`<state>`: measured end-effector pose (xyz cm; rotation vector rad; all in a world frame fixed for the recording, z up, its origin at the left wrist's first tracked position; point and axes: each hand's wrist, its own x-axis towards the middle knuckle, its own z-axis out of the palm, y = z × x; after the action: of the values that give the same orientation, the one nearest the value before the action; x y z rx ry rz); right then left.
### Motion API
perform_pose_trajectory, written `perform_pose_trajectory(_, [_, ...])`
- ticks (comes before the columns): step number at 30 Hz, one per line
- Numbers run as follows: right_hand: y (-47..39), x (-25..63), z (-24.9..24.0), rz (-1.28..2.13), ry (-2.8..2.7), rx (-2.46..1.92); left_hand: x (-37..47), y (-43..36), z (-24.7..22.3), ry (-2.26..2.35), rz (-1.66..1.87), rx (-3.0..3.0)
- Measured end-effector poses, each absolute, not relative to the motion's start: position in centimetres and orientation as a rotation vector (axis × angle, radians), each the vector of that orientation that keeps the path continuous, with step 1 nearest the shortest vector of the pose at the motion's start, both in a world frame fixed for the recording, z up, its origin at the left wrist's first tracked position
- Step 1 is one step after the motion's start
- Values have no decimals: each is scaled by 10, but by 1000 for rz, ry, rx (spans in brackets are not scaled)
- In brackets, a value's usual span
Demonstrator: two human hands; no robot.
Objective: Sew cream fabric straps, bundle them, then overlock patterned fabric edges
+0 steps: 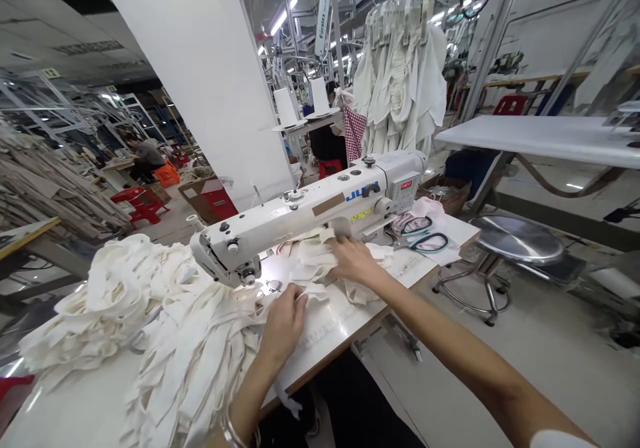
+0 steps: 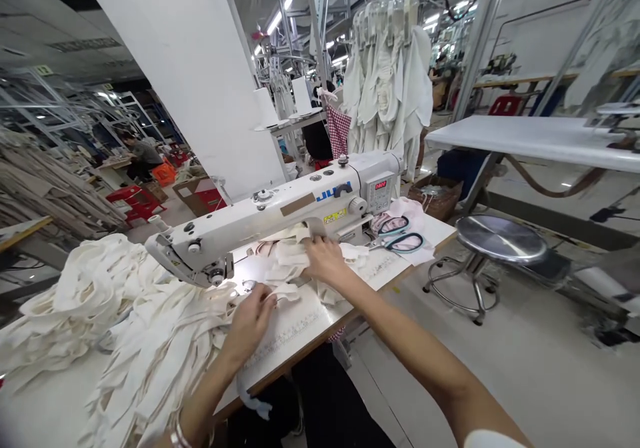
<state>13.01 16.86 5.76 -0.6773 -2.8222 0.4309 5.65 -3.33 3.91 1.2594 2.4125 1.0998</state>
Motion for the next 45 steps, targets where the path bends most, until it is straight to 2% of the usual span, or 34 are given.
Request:
perform_pose_trajectory(3, [170,140,54,423,-2844,-607,54,-43,57,2258,1443,1090])
perform_pose_trajectory(6, [159,166,66,492,-2690,-538,63,-43,78,1884,1888,822])
perform_pose_trajectory(8, [139,182,72,800,-2459,-414,77,-34,95,1528,2043,694])
perform_pose_trajectory(11, [101,199,68,1571,-2105,-100,101,-14,114,1109,2088,569])
perform_pose_trajectory(13, [85,209,57,1962,-1890,-81,107,-1,115,1038,2127,503])
perform_pose_trajectory(15, [87,221,47,2126,-1760,-240,100,9,104,1185,2160,457])
perform_pose_trajectory(16, [95,227,43,2122,-1755,-332,92,15,96,1307,2156,438])
perform_pose_trajectory(19, [138,241,44,1827,-1915,-531,65,33,72,1563,2094,383])
perform_pose_trajectory(23, [187,229,56,999,-2166,-832,50,51,64,1772,2046,481])
perform_pose_trajectory(27, [167,217,48,405,-2084,-843,62,6,75,2054,2035,722])
perform_pose_trajectory(29, [135,215,33,613,-2190,-751,57,-45,77,2261,2067,753])
perform_pose_trajectory(32, [75,197,16,1272,-2305,-612,20,-131,76,2651,2082,473])
perform_pose_trajectory(35, [24,158,18,1658,-2389,-469,-25,-191,72,2820,1814,370])
perform_pose_trajectory(39, [-22,108,32,1640,-2529,-442,-37,-218,58,2776,1425,567])
perform_pose_trajectory(45, [-85,96,36,1451,-2653,-358,-13,-257,44,2889,1140,499])
